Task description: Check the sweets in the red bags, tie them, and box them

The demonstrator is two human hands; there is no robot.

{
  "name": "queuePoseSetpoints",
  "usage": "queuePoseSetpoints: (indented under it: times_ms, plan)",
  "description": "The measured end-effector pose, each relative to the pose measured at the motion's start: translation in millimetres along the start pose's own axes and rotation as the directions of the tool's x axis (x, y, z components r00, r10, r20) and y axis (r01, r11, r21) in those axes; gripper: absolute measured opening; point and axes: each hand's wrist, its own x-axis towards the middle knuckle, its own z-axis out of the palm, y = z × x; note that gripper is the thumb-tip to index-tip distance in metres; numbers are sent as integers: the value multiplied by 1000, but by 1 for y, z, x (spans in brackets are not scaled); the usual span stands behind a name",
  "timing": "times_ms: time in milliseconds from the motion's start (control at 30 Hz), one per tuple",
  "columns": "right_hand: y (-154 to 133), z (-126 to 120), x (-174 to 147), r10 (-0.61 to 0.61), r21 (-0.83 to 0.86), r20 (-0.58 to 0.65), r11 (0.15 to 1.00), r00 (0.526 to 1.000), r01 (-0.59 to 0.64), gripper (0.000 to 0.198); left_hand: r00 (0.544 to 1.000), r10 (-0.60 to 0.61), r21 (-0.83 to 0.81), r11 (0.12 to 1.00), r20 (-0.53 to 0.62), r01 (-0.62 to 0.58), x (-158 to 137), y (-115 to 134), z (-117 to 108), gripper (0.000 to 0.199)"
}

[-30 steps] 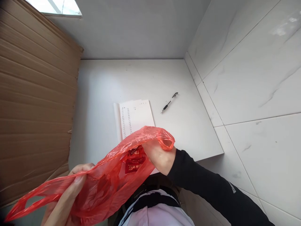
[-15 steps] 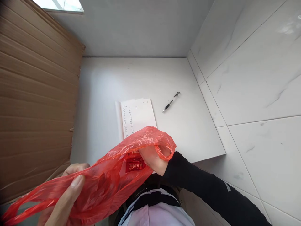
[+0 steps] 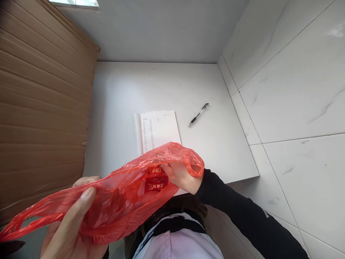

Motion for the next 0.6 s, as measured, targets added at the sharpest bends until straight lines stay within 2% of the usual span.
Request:
queuePoseSetpoints:
  times_ms: [100, 233, 467, 600]
  plan:
    - [-4, -2, -1, 42, -79, -79, 996, 996, -48, 20, 1000, -5, -2, 1000, -7, 5, 0, 1, 1, 28]
    - [-10, -4, -4, 78, -114, -122, 989, 989, -92, 22, 999, 1, -25, 1000, 52, 0, 2, 0, 2, 28]
    - [-8, -5, -6, 178, 23, -60, 984, 982, -177, 18, 999, 13, 13, 1000, 29, -14, 0, 1, 2, 28]
    - [-10, -6, -5, 257, 162, -1, 954, 967, -253, 20, 1000, -18, 46, 999, 18, 17, 2, 0, -1, 34]
